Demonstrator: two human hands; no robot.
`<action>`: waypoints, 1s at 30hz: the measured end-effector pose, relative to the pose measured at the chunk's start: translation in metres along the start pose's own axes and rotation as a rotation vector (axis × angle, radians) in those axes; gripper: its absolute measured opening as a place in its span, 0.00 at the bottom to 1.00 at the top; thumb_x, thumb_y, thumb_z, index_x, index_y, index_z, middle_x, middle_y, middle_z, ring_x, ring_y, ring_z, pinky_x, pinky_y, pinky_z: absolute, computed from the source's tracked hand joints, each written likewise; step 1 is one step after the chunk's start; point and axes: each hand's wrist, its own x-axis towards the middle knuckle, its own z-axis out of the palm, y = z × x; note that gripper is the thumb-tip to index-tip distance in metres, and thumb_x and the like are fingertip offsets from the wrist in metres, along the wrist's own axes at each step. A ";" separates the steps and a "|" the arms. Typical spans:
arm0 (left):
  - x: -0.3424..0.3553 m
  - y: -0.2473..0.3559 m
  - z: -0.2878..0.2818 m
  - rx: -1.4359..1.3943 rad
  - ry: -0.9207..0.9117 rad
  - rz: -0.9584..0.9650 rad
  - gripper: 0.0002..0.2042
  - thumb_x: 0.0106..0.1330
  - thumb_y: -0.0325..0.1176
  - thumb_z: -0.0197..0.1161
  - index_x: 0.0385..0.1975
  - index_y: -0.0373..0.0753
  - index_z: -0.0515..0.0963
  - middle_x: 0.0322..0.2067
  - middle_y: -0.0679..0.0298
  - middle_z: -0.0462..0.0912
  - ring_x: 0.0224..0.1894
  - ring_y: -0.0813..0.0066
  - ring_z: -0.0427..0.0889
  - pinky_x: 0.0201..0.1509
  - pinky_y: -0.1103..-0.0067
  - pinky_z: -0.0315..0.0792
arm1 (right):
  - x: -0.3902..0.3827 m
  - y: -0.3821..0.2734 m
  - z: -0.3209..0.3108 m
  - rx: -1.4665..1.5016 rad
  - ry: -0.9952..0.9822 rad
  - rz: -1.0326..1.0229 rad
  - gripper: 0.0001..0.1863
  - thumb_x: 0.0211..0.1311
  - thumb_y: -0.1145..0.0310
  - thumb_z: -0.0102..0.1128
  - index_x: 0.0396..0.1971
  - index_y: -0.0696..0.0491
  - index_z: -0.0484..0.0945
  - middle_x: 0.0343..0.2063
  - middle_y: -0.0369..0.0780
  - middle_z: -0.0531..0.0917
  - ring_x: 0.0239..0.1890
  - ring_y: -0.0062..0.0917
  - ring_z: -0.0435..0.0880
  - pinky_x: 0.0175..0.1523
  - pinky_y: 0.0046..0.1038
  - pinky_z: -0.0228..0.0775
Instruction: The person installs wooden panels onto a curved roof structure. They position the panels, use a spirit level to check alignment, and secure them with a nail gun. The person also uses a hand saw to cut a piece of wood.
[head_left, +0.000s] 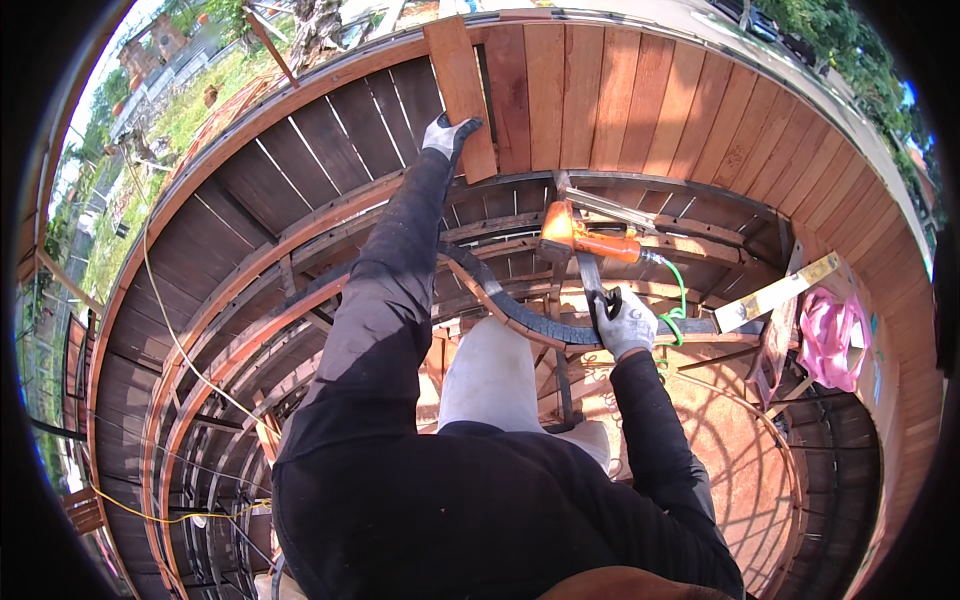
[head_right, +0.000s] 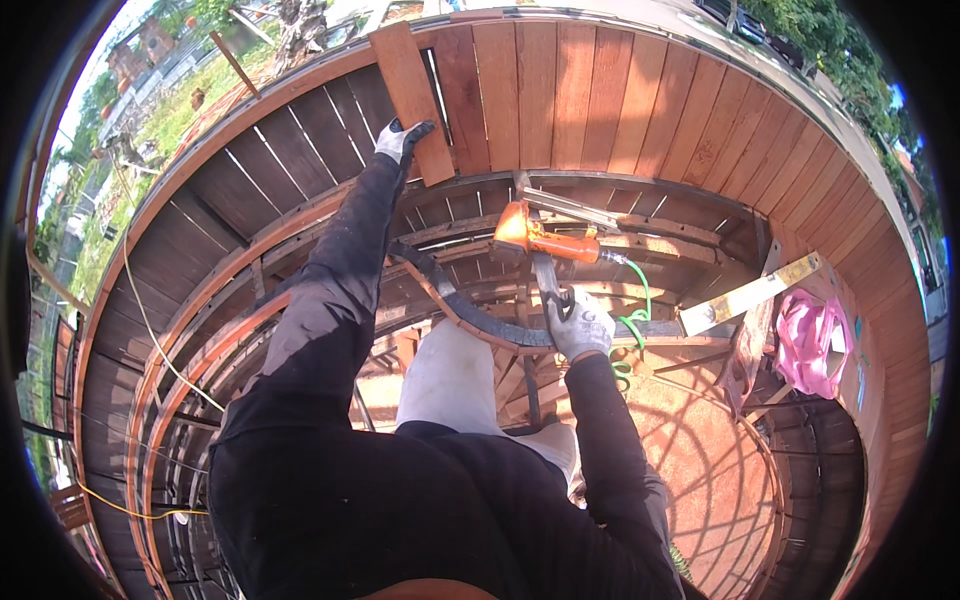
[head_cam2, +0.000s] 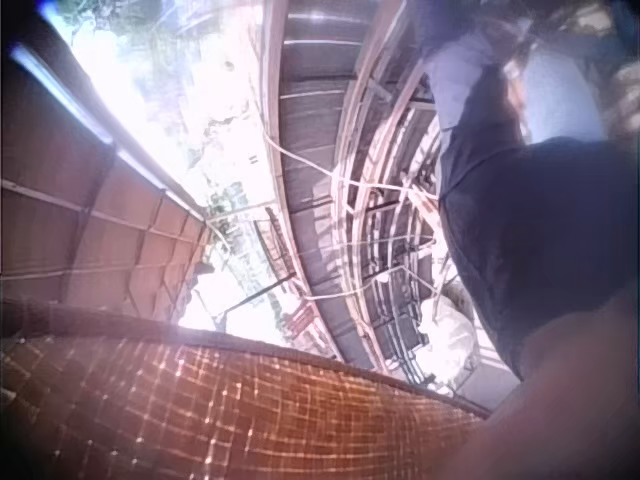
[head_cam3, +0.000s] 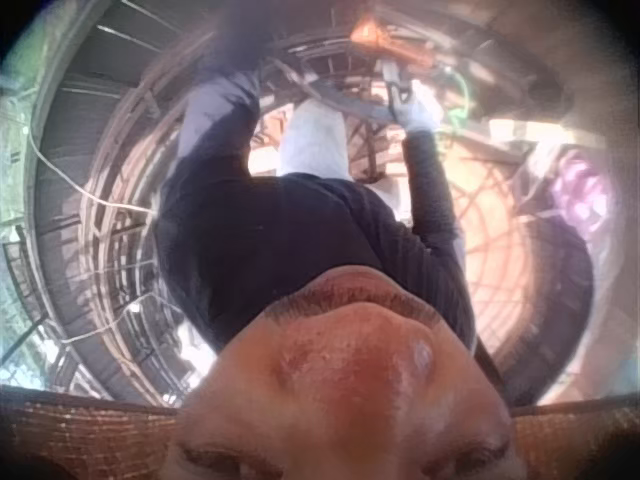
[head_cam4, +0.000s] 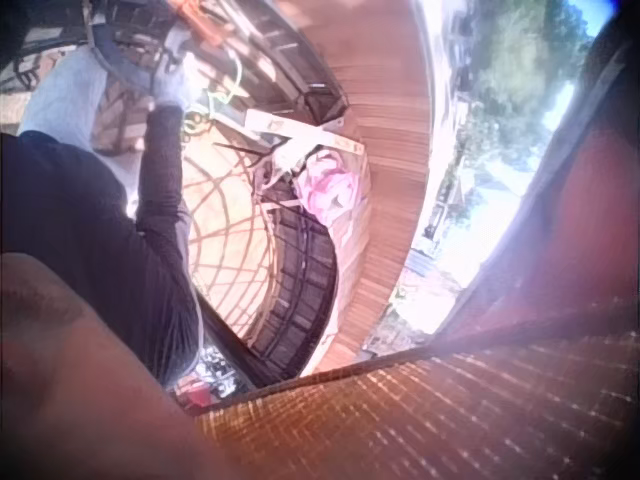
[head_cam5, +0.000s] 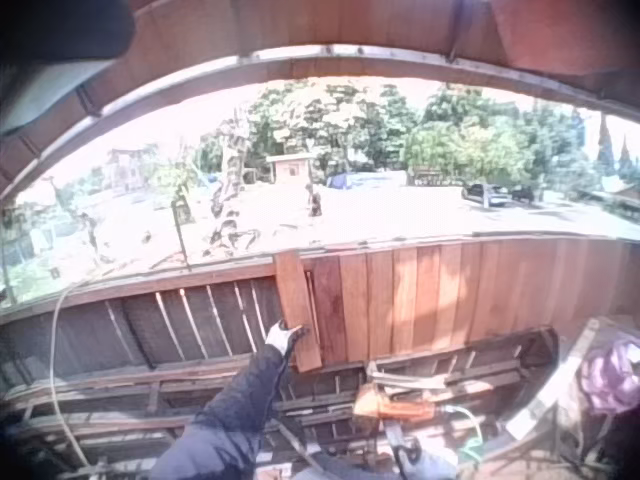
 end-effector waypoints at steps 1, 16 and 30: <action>0.008 -0.003 0.004 -0.009 -0.016 -0.016 0.24 0.54 0.33 0.74 0.49 0.32 0.76 0.40 0.61 0.84 0.39 0.73 0.82 0.45 0.77 0.77 | 0.000 -0.001 0.000 -0.002 -0.003 0.027 0.17 0.57 0.51 0.61 0.31 0.50 0.77 0.27 0.43 0.82 0.33 0.39 0.83 0.38 0.37 0.74; 0.034 -0.051 -0.012 0.315 -0.084 0.072 0.21 0.58 0.32 0.72 0.50 0.34 0.75 0.41 0.62 0.83 0.42 0.73 0.82 0.46 0.77 0.77 | -0.001 -0.009 0.014 0.108 0.277 -0.066 0.13 0.56 0.57 0.66 0.30 0.51 0.78 0.25 0.42 0.82 0.30 0.39 0.82 0.36 0.34 0.75; 0.018 -0.048 -0.050 -0.007 -0.008 0.077 0.07 0.60 0.27 0.67 0.36 0.34 0.78 0.28 0.69 0.79 0.28 0.82 0.74 0.31 0.83 0.69 | 0.002 -0.003 -0.003 0.028 -0.070 0.116 0.21 0.59 0.47 0.53 0.41 0.48 0.77 0.37 0.43 0.83 0.41 0.39 0.82 0.48 0.40 0.72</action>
